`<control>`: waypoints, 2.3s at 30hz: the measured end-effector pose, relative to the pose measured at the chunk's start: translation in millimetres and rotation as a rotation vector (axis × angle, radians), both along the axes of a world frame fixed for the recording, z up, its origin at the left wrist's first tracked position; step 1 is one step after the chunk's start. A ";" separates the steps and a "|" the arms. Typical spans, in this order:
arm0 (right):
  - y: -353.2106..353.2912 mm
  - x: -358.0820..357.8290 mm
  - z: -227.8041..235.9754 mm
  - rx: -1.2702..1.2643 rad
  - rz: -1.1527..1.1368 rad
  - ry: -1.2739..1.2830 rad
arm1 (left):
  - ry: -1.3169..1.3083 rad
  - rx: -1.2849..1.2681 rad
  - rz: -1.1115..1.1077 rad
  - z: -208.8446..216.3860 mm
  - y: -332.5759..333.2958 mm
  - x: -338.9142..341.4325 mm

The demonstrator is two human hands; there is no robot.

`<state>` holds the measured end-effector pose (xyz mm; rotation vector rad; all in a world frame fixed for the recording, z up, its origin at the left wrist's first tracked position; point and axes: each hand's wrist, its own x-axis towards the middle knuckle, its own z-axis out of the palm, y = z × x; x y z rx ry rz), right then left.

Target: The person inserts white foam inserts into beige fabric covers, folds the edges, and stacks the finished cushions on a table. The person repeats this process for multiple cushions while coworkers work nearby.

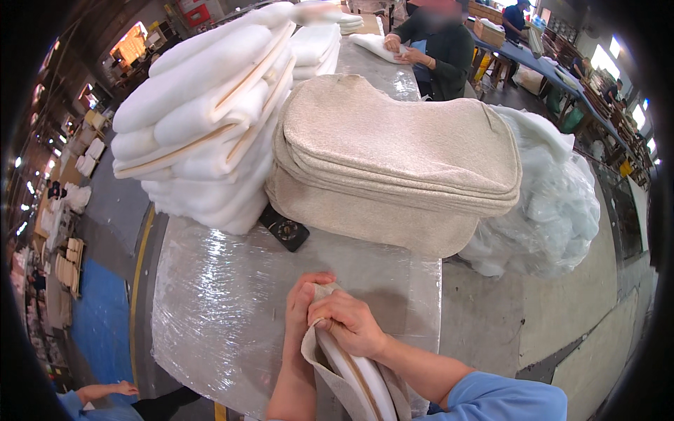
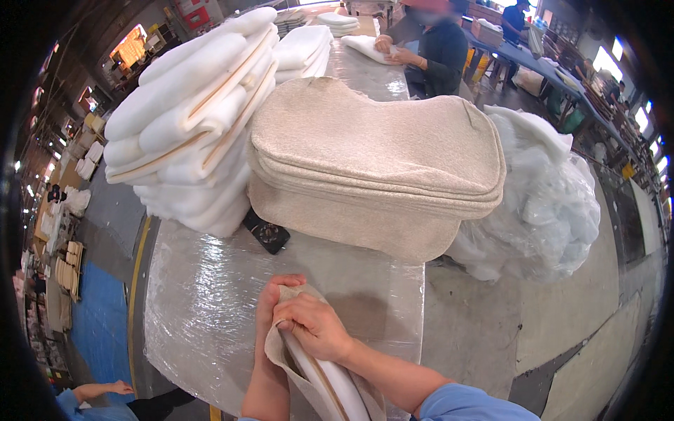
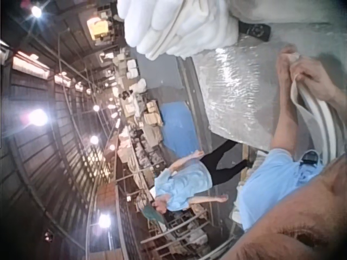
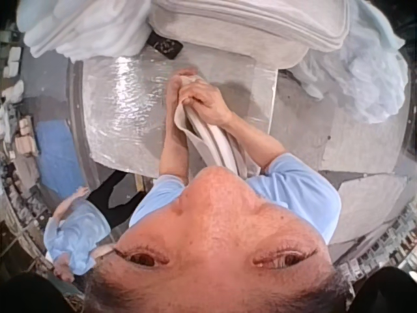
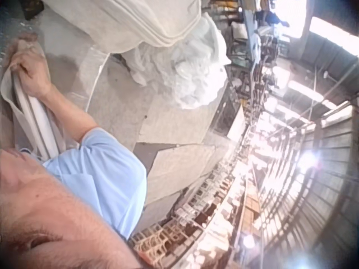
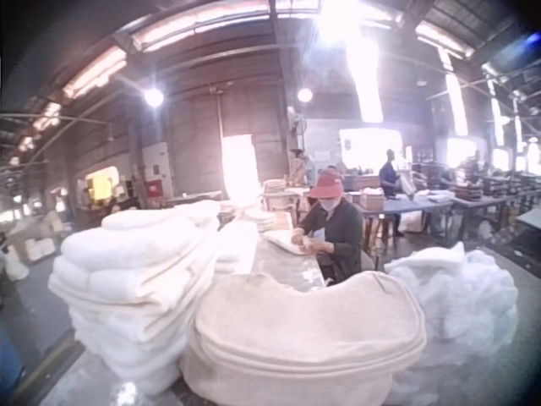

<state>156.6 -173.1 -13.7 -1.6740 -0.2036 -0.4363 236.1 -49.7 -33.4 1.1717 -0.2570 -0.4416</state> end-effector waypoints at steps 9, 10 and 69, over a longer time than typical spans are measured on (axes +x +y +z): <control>-2.2 -6.3 -0.8 0.054 -0.041 -0.039 | -0.085 -0.015 -0.015 -21.7 5.9 8.4; -1.9 -6.3 1.8 0.060 -0.041 -0.039 | 0.059 -0.078 0.050 -27.5 3.9 6.4; -125.1 -73.7 -32.7 0.951 -0.647 0.268 | -0.122 0.241 0.373 0.9 159.0 -341.2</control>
